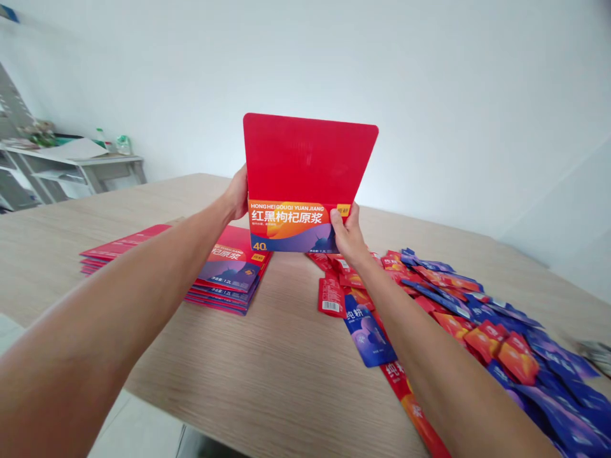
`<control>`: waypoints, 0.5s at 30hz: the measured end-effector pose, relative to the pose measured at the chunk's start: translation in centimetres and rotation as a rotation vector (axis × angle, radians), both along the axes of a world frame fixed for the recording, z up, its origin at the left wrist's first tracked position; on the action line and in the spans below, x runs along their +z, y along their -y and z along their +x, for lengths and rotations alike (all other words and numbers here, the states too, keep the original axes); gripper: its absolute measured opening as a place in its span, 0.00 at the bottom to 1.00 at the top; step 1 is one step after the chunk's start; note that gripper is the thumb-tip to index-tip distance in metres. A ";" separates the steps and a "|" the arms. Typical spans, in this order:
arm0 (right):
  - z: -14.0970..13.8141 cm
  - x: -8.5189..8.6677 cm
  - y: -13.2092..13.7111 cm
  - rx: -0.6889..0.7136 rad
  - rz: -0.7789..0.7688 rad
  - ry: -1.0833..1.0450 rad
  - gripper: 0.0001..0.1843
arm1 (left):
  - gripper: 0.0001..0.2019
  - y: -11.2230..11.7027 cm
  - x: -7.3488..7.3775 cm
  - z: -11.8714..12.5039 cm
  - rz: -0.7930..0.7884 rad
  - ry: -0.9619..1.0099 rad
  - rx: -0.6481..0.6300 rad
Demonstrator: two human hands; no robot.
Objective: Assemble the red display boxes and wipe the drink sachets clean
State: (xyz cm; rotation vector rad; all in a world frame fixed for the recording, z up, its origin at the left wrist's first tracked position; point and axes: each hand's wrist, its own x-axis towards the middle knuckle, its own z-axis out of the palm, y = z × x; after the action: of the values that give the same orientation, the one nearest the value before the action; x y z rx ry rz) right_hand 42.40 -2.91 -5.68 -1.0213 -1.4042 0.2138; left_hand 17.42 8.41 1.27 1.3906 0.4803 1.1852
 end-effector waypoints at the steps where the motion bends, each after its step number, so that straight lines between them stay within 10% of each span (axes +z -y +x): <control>1: -0.2 -0.2 -0.5 0.010 -0.007 0.005 0.42 | 0.24 0.3 0.1 0.4 -0.011 0.013 -0.025; 15: 0.0 -0.5 0.2 0.365 -0.267 -0.159 0.49 | 0.13 0.7 0.7 0.1 -0.046 0.085 -0.108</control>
State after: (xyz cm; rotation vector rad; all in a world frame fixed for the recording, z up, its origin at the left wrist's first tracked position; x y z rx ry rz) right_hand 42.43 -3.14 -6.19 -0.9323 -1.4320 0.7519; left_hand 17.50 7.71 1.96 1.3057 0.3656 1.1336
